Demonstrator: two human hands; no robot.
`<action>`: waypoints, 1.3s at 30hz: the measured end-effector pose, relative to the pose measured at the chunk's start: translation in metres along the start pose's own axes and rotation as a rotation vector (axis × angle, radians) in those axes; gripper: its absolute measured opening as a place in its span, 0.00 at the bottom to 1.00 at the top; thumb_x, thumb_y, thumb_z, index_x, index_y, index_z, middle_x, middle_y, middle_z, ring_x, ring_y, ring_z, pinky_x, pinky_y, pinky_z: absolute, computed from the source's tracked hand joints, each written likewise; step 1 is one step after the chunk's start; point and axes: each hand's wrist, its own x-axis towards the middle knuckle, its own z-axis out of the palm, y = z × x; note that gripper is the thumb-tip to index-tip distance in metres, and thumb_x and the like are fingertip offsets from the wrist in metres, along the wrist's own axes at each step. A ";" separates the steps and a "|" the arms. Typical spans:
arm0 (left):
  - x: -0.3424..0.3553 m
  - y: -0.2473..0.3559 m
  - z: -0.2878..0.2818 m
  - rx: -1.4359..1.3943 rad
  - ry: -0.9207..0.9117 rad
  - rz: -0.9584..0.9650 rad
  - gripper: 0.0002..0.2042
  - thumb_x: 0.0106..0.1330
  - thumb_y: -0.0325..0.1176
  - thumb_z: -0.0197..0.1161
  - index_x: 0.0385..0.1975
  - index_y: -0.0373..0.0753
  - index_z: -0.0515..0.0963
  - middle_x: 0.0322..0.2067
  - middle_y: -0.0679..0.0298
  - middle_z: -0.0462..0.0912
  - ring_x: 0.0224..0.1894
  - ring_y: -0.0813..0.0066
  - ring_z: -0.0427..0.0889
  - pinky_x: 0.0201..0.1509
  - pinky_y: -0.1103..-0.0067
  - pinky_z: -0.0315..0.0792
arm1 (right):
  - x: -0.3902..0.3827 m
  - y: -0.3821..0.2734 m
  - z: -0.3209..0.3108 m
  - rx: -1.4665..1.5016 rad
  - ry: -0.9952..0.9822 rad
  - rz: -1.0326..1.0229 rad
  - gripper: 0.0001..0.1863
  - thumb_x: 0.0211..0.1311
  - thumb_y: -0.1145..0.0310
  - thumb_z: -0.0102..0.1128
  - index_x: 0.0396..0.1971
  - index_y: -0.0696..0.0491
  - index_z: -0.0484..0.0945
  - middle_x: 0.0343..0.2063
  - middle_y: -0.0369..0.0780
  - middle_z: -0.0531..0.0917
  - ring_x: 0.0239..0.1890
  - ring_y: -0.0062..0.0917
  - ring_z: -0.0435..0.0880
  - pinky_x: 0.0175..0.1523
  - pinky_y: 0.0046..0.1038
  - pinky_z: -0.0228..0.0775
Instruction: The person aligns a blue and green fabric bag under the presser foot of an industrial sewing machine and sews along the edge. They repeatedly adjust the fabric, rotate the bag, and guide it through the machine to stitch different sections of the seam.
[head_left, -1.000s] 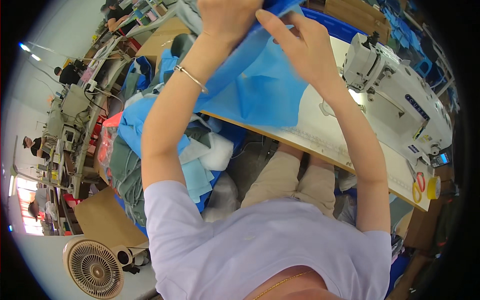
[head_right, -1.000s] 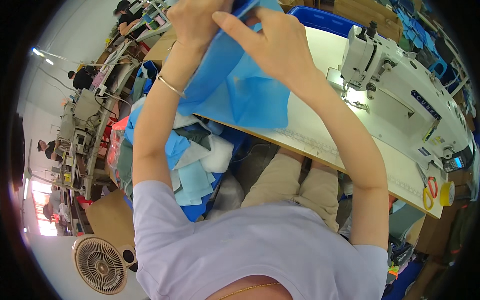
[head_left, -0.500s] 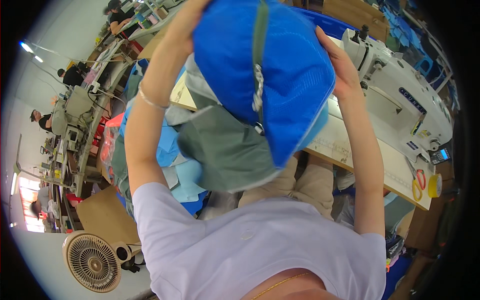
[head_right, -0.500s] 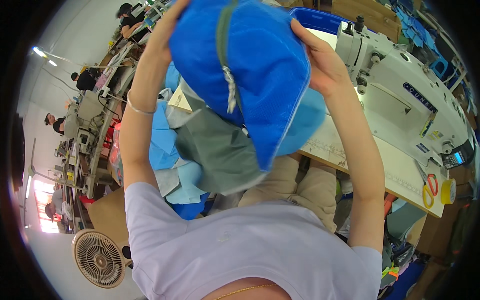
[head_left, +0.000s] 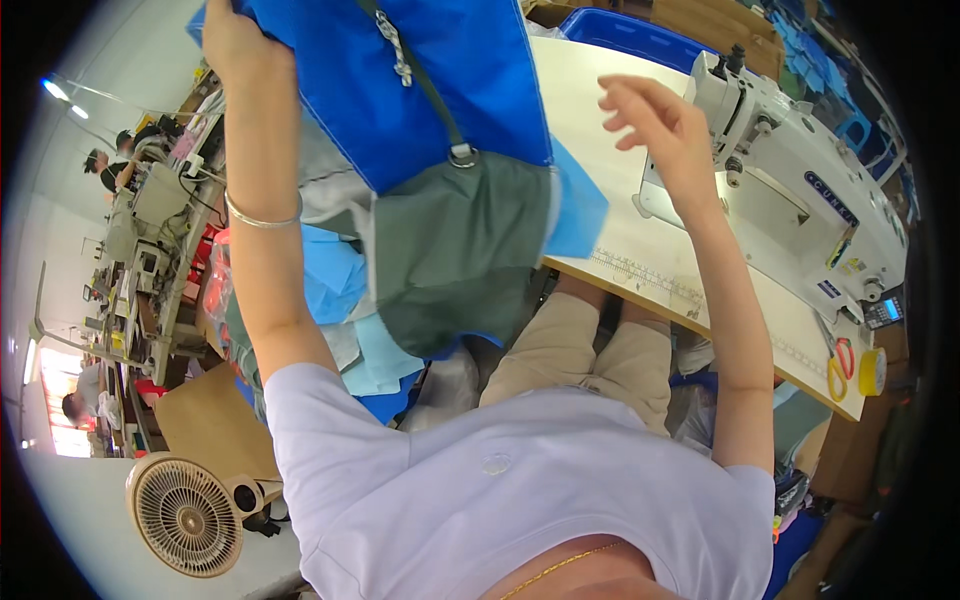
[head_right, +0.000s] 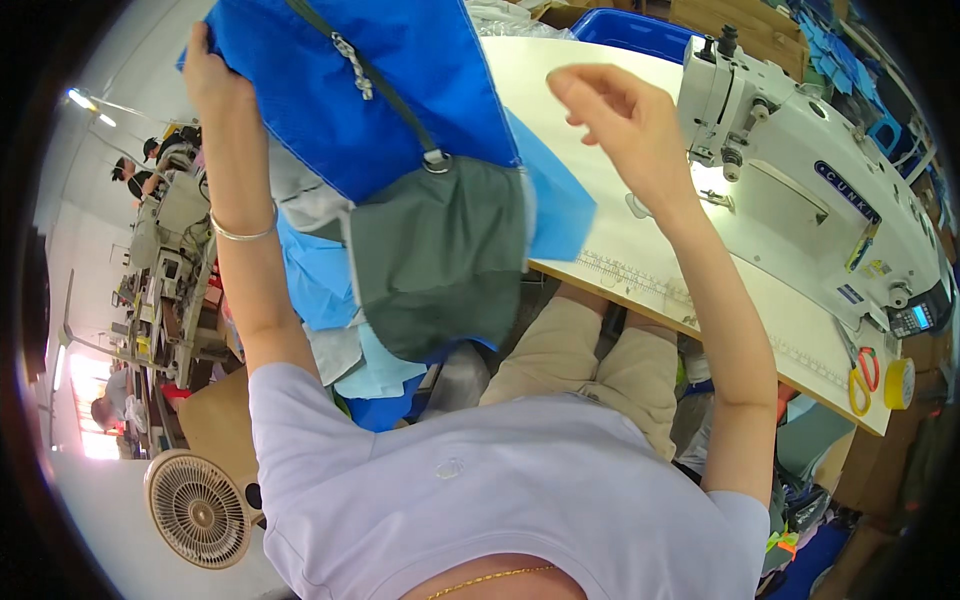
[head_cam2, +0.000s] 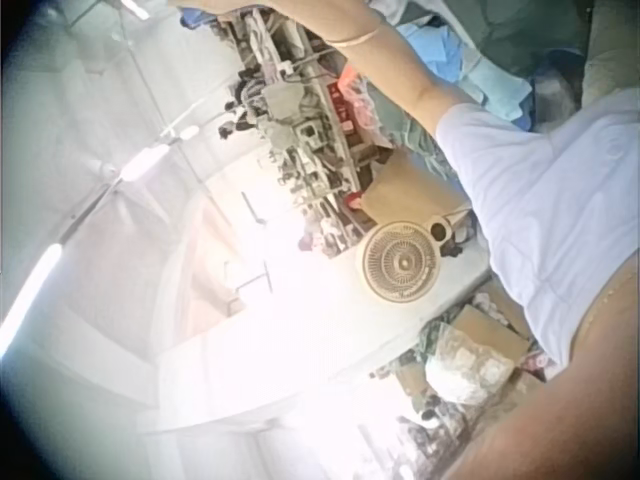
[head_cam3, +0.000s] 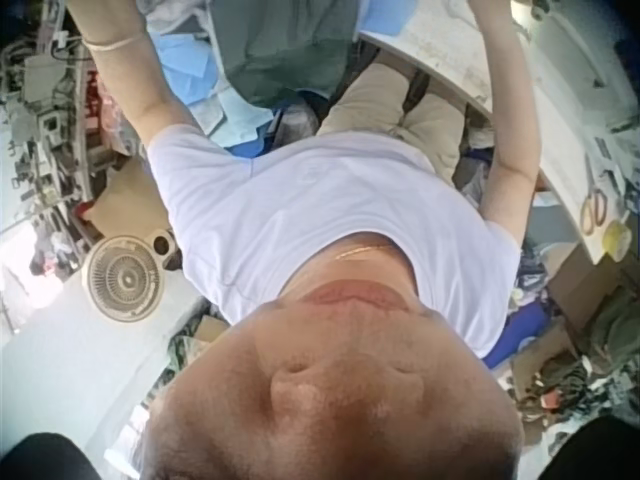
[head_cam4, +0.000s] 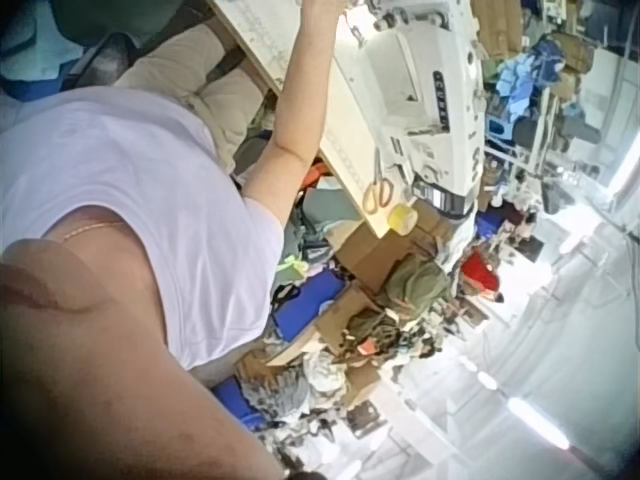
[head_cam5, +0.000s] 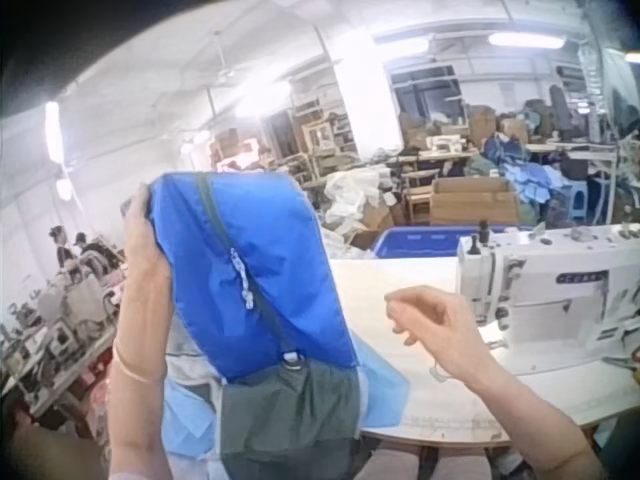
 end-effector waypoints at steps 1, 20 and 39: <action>-0.017 0.009 0.019 -0.015 -0.050 0.019 0.15 0.76 0.40 0.52 0.46 0.34 0.80 0.41 0.56 0.86 0.40 0.64 0.86 0.49 0.70 0.82 | -0.004 0.004 0.003 -0.108 0.015 -0.027 0.37 0.64 0.34 0.54 0.42 0.58 0.85 0.32 0.39 0.87 0.33 0.22 0.84 0.38 0.24 0.75; -0.007 0.057 -0.003 0.302 -0.090 0.023 0.23 0.72 0.50 0.56 0.43 0.31 0.81 0.40 0.55 0.87 0.38 0.66 0.87 0.45 0.73 0.82 | -0.073 0.037 0.013 1.026 -0.487 0.257 0.33 0.53 0.74 0.62 0.62 0.63 0.69 0.56 0.49 0.80 0.57 0.37 0.80 0.63 0.38 0.71; -0.195 -0.041 0.125 0.426 -1.598 -0.641 0.33 0.76 0.58 0.44 0.55 0.30 0.80 0.48 0.55 0.85 0.49 0.69 0.81 0.59 0.73 0.72 | -0.102 -0.029 0.017 0.514 -0.883 0.230 0.38 0.41 0.63 0.77 0.55 0.62 0.76 0.48 0.42 0.83 0.48 0.26 0.82 0.53 0.27 0.74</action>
